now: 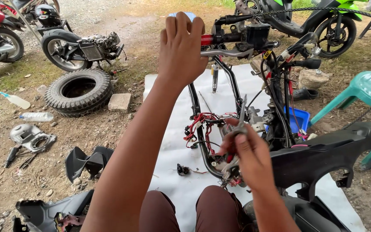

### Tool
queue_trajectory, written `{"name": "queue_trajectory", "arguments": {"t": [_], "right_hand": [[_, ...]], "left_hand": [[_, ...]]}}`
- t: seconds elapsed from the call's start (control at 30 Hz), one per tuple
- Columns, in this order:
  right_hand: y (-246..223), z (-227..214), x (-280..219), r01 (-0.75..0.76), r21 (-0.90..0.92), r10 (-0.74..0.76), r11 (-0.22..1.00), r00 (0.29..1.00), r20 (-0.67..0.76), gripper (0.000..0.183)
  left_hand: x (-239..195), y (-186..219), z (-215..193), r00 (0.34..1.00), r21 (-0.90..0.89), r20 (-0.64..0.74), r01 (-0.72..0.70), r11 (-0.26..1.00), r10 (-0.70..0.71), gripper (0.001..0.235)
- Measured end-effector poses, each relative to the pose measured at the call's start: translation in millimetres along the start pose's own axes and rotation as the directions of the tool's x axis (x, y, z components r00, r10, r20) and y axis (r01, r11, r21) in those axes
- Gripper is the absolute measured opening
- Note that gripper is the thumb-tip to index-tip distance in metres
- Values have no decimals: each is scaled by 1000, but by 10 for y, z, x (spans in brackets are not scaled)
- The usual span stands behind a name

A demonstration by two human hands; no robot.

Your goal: The person uses a wrench to tighten bolts on the handlebar of a motorcycle frame. They then switch to a socket wrench to work on the front fork area and handlebar assembly, manipulating various tools and parts while sitting on a white sheet.

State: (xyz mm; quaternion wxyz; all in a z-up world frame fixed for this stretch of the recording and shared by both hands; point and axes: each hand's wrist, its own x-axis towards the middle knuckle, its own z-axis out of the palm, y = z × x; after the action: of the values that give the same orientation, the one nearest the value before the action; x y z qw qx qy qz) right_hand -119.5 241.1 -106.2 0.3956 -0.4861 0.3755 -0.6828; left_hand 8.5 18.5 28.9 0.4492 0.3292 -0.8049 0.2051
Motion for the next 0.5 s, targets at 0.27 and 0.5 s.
{"name": "queue_trajectory", "arguments": {"t": [0.27, 0.5], "right_hand": [[-415, -482, 246, 74, -65, -80, 995, 993, -92, 53], [-431, -713, 533, 53, 366, 5, 929, 988, -156, 38]], "left_hand": [[-19, 40, -123, 994, -64, 101, -37, 997, 43, 42], [-26, 98, -207, 975, -453, 221, 91, 887, 13, 27]]}}
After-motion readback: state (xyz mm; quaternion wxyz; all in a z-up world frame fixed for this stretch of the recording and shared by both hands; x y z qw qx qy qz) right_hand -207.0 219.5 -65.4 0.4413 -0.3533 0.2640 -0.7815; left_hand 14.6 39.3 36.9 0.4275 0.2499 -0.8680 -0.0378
